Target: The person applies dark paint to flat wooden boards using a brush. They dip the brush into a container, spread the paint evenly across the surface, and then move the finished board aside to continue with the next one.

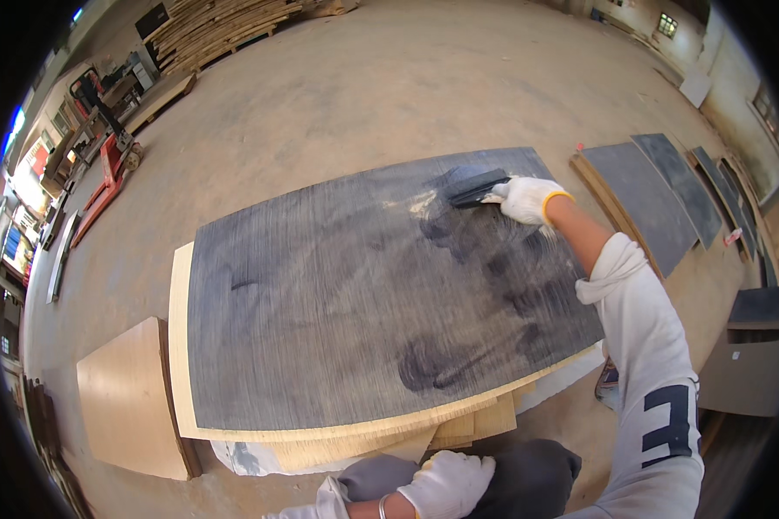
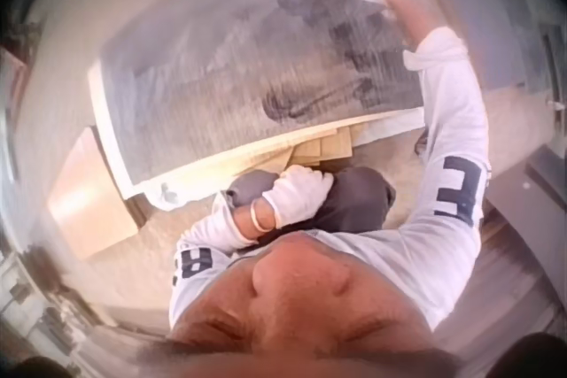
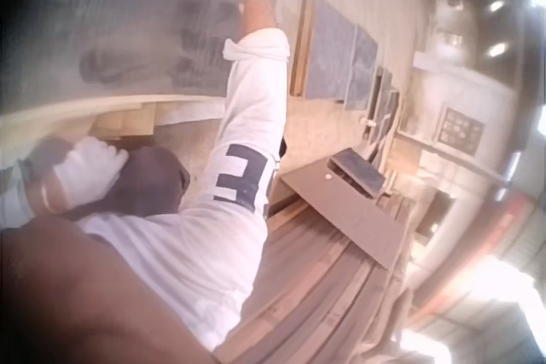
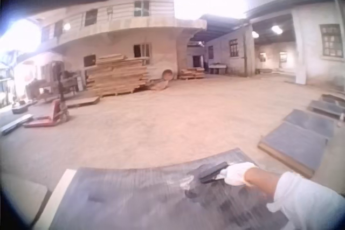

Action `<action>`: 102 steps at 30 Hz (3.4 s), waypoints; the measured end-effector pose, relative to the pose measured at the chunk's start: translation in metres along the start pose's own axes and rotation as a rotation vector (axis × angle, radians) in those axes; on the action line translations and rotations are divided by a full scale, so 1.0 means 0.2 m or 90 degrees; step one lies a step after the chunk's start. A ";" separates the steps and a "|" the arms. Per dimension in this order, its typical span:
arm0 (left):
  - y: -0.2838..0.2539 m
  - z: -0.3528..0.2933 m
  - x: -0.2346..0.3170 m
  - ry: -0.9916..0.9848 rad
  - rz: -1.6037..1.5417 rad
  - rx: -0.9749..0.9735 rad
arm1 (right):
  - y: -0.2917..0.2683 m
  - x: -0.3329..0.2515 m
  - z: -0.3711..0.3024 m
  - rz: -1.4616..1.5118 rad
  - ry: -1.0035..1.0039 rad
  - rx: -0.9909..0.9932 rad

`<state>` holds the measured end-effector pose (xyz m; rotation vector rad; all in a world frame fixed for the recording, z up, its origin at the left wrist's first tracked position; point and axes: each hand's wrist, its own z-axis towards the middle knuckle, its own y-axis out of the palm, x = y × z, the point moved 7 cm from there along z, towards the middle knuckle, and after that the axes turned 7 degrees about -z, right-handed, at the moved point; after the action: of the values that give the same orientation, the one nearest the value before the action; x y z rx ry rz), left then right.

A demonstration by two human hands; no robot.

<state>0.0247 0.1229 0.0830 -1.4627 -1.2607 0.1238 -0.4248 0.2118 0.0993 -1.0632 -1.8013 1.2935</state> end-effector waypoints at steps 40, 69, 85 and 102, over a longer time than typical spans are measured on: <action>0.02 -0.04 0.06 0.083 0.006 0.050 | -0.04 -0.32 -0.49 -0.050 0.010 -0.008; -0.02 0.08 0.08 0.065 -0.020 0.008 | -0.01 0.43 -0.08 -0.005 0.371 -0.090; -0.06 0.03 0.07 0.080 -0.024 0.037 | 0.31 0.03 -0.59 1.091 -0.068 -0.073; -0.06 0.05 0.10 0.057 0.042 0.027 | -0.01 -0.11 -0.07 0.054 0.189 0.176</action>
<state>0.0193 0.1418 0.0999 -1.4571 -1.1317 0.1266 -0.4036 0.1974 0.1044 -1.1185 -1.3292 1.3117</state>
